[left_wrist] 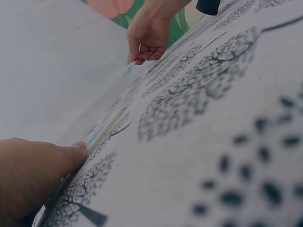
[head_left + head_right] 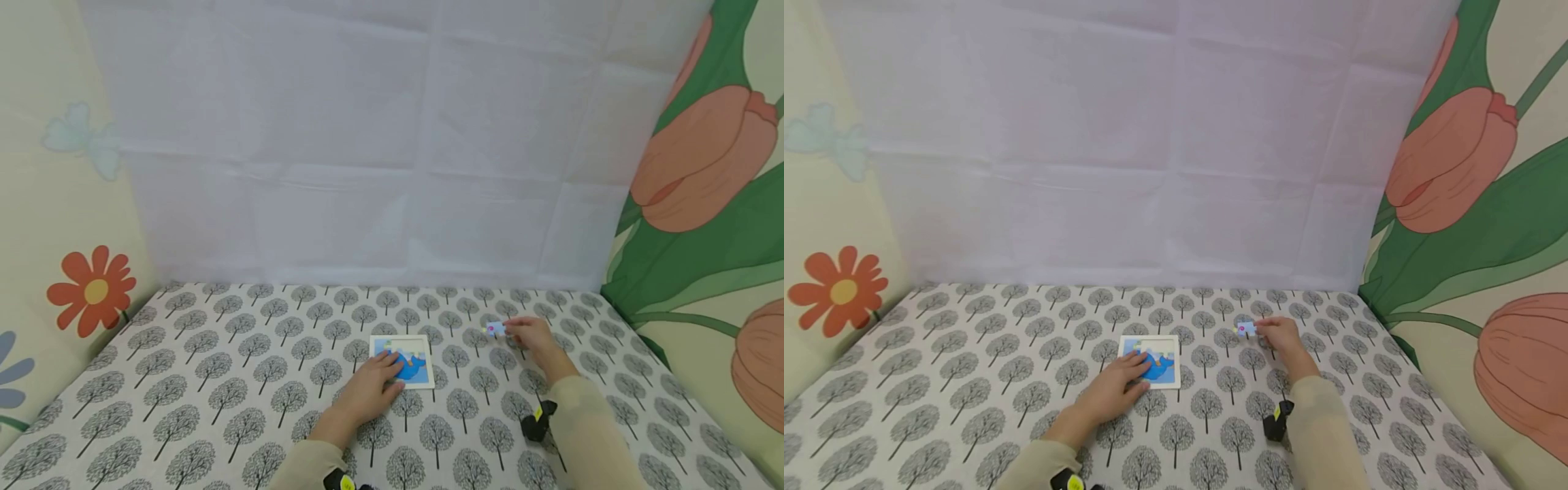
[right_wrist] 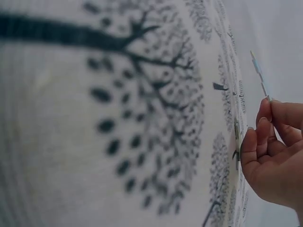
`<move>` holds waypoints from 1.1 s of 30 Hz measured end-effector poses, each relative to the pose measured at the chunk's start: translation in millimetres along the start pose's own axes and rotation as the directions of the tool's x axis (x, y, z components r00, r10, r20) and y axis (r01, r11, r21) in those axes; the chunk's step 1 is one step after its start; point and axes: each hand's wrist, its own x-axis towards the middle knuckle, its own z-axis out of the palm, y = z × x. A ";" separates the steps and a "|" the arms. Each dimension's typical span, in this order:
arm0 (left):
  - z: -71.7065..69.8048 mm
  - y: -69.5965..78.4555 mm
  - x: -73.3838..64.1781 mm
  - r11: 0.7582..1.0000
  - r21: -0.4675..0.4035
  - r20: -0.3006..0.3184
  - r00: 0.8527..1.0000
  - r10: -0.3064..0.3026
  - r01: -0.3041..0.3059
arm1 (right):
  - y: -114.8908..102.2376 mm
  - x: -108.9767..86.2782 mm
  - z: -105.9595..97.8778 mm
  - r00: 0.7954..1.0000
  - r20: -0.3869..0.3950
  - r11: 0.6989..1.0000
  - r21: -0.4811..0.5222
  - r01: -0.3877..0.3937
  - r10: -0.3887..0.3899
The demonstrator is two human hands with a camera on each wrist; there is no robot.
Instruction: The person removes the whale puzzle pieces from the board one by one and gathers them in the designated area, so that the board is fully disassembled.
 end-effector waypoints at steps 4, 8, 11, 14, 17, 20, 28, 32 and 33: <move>0.0 0.9 -0.4 1.000 -0.002 0.004 1.000 -0.006 0.006 | 3.2 -0.1 1.0 1.000 -0.002 0.999 -0.039 -0.006 0.006; -0.5 0.5 -0.8 1.000 -0.004 0.004 1.000 -0.006 0.006 | 4.4 0.5 2.9 1.000 -0.011 0.999 -0.041 -0.015 0.014; -1.0 0.1 -1.1 1.000 -0.009 0.002 1.000 -0.003 0.003 | 4.9 1.6 4.4 0.999 -0.015 0.998 -0.060 -0.033 0.032; -0.6 -0.6 -0.9 1.000 -0.006 0.002 1.000 -0.001 0.001 | 5.6 3.1 5.4 0.999 -0.014 0.995 -0.088 -0.050 0.049; -0.1 -0.9 -0.6 1.000 0.001 0.000 1.000 0.003 -0.003 | 7.0 4.6 5.8 0.999 -0.013 0.993 -0.105 -0.049 0.048; -0.1 -0.9 -0.8 1.000 0.004 -0.001 1.000 0.006 -0.006 | 9.5 5.6 5.5 0.999 -0.003 0.994 -0.104 -0.032 0.032; -0.5 -0.5 -1.4 1.000 -0.002 0.003 1.000 0.009 -0.009 | 11.5 4.5 4.1 1.000 0.007 0.996 -0.085 -0.006 0.007; -0.4 -0.6 -0.8 1.000 -0.002 -0.001 1.000 0.009 -0.009 | 10.1 2.9 4.0 1.000 0.016 0.997 -0.080 0.014 -0.012; -0.4 -0.6 -0.6 1.000 -0.002 -0.003 1.000 0.009 -0.009 | 9.6 2.6 4.0 1.000 0.020 0.997 -0.082 0.018 -0.016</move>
